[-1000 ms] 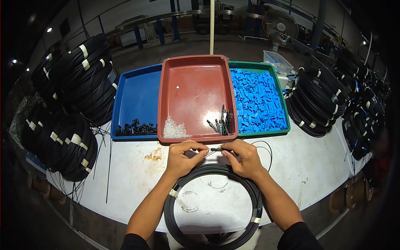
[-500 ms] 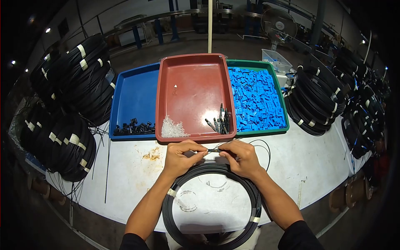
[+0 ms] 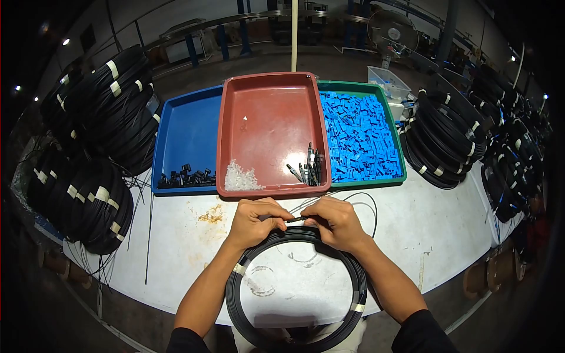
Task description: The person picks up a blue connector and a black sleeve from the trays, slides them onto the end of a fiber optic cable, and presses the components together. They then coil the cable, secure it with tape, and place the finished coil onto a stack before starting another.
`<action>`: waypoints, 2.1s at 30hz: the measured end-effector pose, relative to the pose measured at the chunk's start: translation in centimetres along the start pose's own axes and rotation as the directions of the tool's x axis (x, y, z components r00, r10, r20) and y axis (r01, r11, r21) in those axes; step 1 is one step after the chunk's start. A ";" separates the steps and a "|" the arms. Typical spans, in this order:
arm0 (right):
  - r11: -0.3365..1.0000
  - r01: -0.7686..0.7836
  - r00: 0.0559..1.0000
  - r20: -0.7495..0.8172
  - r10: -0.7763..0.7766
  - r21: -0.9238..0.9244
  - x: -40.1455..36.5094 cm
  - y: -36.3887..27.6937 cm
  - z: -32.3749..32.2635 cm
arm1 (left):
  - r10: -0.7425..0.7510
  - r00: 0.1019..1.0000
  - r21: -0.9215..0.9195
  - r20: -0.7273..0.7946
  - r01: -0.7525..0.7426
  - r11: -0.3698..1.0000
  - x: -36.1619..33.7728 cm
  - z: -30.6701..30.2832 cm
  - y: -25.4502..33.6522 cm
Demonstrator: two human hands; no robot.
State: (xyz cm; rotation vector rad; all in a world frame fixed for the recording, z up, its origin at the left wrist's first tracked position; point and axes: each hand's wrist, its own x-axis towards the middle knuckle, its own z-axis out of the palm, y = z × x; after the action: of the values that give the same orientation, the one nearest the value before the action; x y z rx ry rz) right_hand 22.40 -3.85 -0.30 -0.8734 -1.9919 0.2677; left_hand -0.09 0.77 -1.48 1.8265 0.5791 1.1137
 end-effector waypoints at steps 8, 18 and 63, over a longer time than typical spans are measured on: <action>1.000 0.001 1.000 0.015 -0.001 0.011 0.0 0.0 0.3 | 0.013 1.000 -0.035 -0.015 -0.014 0.999 0.0 0.1 -0.2; 0.999 0.003 1.000 -0.007 -0.003 0.039 -0.2 0.2 0.7 | -0.005 0.999 -0.024 -0.035 0.004 1.000 0.0 -0.1 -0.5; 0.871 -0.305 0.821 -0.570 0.036 -0.384 -1.4 7.9 -5.5 | 0.302 0.770 0.622 0.563 -0.635 0.459 28.2 10.9 -4.7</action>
State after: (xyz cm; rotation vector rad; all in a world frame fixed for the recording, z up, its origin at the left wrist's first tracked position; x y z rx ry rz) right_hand 31.08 0.17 -2.11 -1.2761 -1.4377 -0.3514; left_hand 23.41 19.20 5.13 3.0833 0.3188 0.8259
